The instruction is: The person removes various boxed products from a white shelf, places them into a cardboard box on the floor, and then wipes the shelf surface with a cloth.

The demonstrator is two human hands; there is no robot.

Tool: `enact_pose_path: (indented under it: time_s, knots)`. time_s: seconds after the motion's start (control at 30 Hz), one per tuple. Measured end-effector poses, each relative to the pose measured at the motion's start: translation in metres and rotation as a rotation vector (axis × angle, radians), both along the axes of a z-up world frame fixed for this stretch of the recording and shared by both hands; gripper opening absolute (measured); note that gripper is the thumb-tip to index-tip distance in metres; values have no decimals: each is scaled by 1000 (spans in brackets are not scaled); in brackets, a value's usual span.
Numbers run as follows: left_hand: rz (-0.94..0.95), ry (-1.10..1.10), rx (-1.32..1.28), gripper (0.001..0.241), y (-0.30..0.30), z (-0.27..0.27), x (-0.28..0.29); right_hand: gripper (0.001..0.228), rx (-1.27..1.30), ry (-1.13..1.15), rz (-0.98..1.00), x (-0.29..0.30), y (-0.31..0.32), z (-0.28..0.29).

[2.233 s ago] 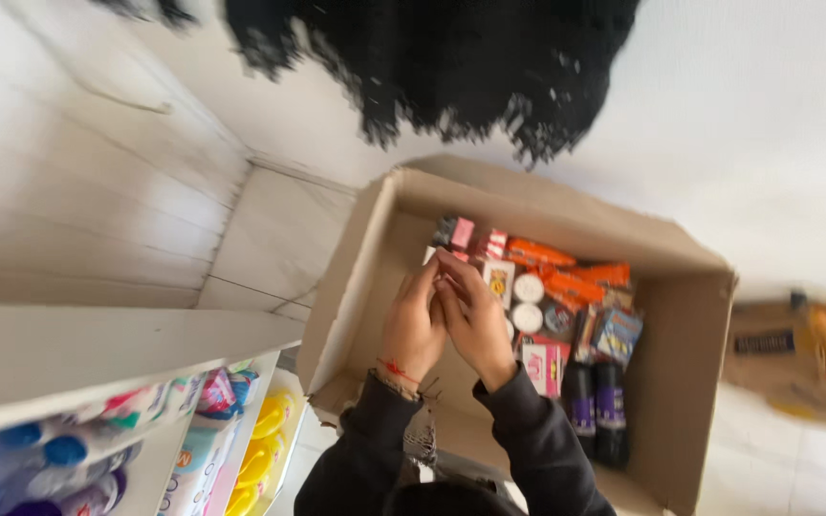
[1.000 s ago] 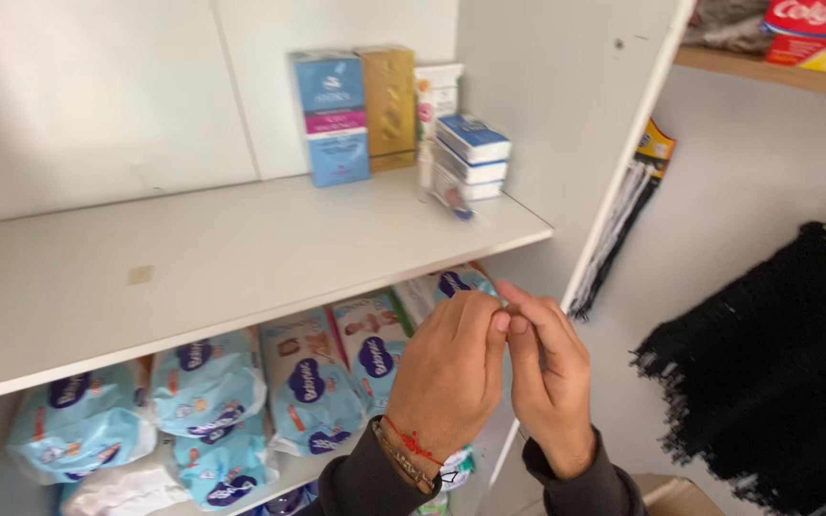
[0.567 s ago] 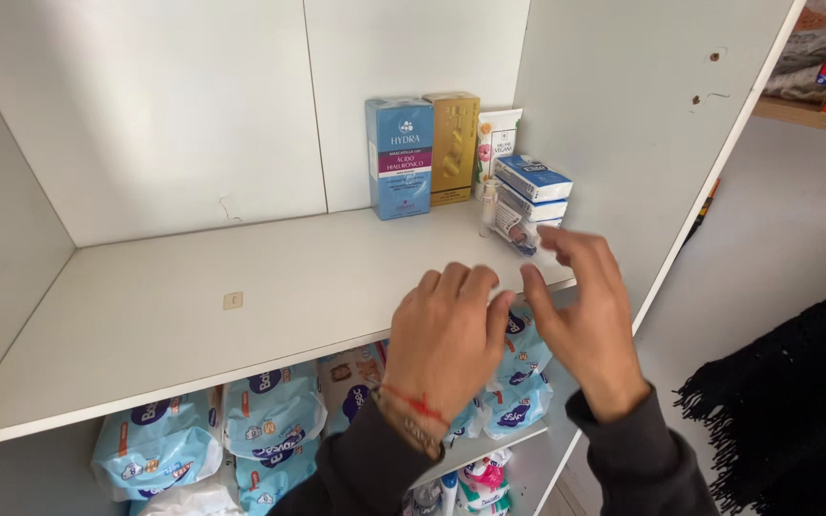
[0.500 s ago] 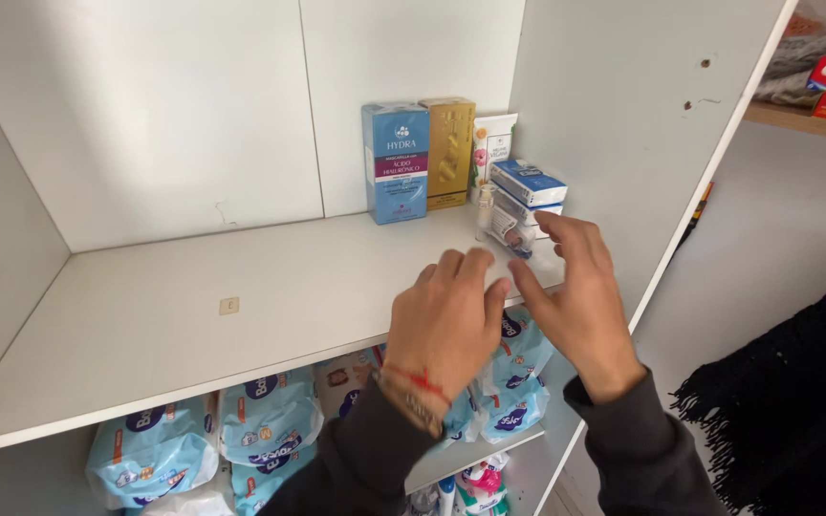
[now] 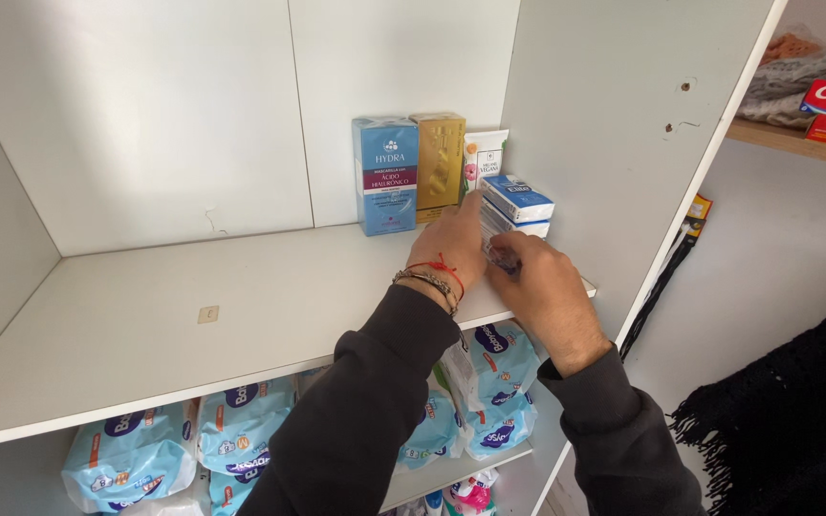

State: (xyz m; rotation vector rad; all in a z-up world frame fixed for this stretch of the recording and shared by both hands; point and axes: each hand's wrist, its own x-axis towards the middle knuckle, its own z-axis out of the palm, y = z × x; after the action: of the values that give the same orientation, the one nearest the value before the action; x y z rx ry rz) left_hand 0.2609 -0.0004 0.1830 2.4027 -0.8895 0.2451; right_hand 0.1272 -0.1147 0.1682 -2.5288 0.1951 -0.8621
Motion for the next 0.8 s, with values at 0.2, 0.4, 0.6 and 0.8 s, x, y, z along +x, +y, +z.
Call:
enact_pose_path:
  time_s: [0.2,0.4,0.6,0.8]
  knots:
    - [-33,-47,-38,60,8,-4,-2,39,45,8,41,2,-8,-2]
    - [-43,-85,-17,62,46,-6,-15,39,106,33,166,-15,6,9]
    - [-14,-268,23,65,97,-4,-31,44,148,72,256,-8,23,12]
    - [-49,-336,183,52,113,-3,-22,67,134,156,284,-3,28,14]
